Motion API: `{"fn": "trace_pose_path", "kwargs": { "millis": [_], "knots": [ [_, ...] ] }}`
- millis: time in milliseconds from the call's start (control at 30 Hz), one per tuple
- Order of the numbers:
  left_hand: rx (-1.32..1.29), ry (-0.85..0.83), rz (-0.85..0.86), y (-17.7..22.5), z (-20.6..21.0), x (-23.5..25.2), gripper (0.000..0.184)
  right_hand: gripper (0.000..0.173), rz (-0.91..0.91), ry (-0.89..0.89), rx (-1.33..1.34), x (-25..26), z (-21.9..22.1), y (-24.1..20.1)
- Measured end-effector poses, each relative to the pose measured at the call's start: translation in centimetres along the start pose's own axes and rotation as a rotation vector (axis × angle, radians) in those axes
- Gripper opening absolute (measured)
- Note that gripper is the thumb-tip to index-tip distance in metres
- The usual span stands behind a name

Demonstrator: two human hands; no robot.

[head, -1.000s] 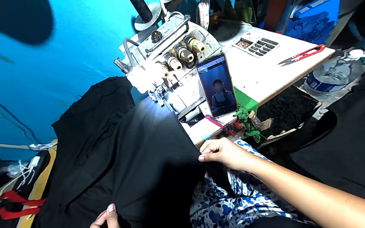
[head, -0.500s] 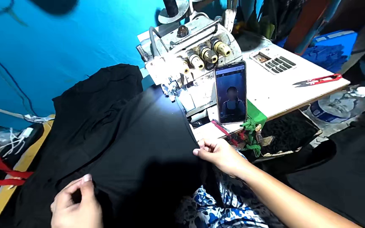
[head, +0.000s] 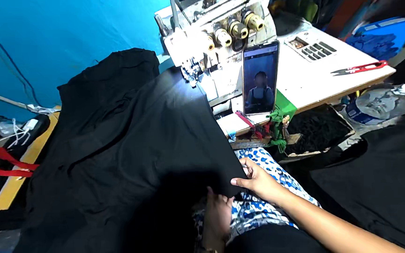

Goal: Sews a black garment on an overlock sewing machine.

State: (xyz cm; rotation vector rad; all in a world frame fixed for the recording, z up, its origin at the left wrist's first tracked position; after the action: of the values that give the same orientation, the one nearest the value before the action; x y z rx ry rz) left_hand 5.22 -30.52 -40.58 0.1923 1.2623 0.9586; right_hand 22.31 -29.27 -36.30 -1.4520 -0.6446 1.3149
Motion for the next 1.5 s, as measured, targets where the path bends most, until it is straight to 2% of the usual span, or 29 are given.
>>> {"fn": "trace_pose_path", "kwargs": {
  "millis": [67, 167, 267, 433, 533, 600, 767, 867, 967, 1033, 1067, 1133, 1233, 1300, 1367, 1500],
  "knots": [
    [-0.305, -0.005, 0.030, 0.8, -0.2, 0.4, 0.041, 0.059, -0.008, 0.043, 0.055, -1.6, -0.5, -0.2],
    [-0.412, -0.046, 0.091, 1.8, -0.9, -0.6, 0.030, 0.053, -0.045, 0.032, 0.062, -2.9, -0.8, -0.2],
    [-0.332, -0.014, 0.157, 2.5, -1.9, -1.1, 0.023, 0.031, -0.072, -0.030, 0.006, -3.1, -0.6, 0.2],
    [-0.192, 0.189, 0.230, 3.7, -2.7, -1.0, 0.015, 0.010, 0.025, -0.164, -0.143, -2.8, -0.4, 0.1],
    [-0.159, 0.233, 0.252, 4.4, -2.9, -1.3, 0.012, 0.021, 0.073, -0.239, -0.286, -2.7, -0.5, 0.7],
    [-0.121, 0.242, 0.285, 4.9, -3.1, -1.2, 0.015, 0.031, 0.119, -0.229, -0.265, -2.9, -0.8, 1.4],
    [0.004, 0.258, 0.363, 6.3, -3.9, -0.7, 0.010, 0.018, 0.137, -0.070, -0.048, -3.5, -1.4, 2.4],
    [0.038, 0.266, 0.377, 6.8, -4.2, -0.5, 0.011, 0.031, 0.180, -0.115, 0.019, -3.9, -1.6, 2.9],
    [0.052, 0.283, 0.348, 6.9, -3.9, -0.6, 0.016, 0.027, 0.125, -0.076, -0.050, -4.0, -1.8, 2.7],
    [0.080, 0.210, 0.312, 6.4, -3.6, -0.5, 0.026, 0.024, 0.076, -0.026, -0.120, -3.9, -2.0, 2.4],
    [0.084, 0.187, 0.307, 6.2, -3.6, -0.3, 0.024, 0.024, 0.061, -0.007, -0.131, -3.8, -2.0, 2.3],
    [0.102, 0.251, 0.330, 6.2, -3.8, -0.1, 0.018, 0.026, 0.065, 0.000, -0.127, -3.7, -2.3, 2.4],
    [0.135, 0.331, 0.357, 6.9, -4.4, -0.4, 0.024, 0.033, 0.104, -0.046, -0.089, -3.6, -3.0, 2.4],
    [0.155, 0.341, 0.367, 7.2, -4.4, -0.8, 0.022, 0.029, 0.067, -0.064, -0.122, -3.5, -3.4, 2.2],
    [0.256, 0.371, 0.388, 7.4, -4.2, -1.4, 0.022, 0.022, 0.029, -0.045, -0.192, -3.4, -3.6, 2.0],
    [0.663, 0.447, 0.423, 8.4, -4.5, -1.7, 0.042, 0.016, -0.005, 0.020, -0.274, -3.1, -4.0, 1.5]
  ]
}}
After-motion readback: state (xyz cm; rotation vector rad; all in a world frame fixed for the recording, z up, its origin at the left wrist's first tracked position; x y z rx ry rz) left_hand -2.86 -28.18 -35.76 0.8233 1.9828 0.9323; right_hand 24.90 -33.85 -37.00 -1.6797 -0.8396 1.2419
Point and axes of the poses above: each hand's wrist, its own x-axis towards the middle knuckle, its own z-axis out of the palm, y = z × x, the point moved 5 cm from there along x, towards the middle knuckle, and after that the axes turned 15 degrees about y, right-handed, at the moved point
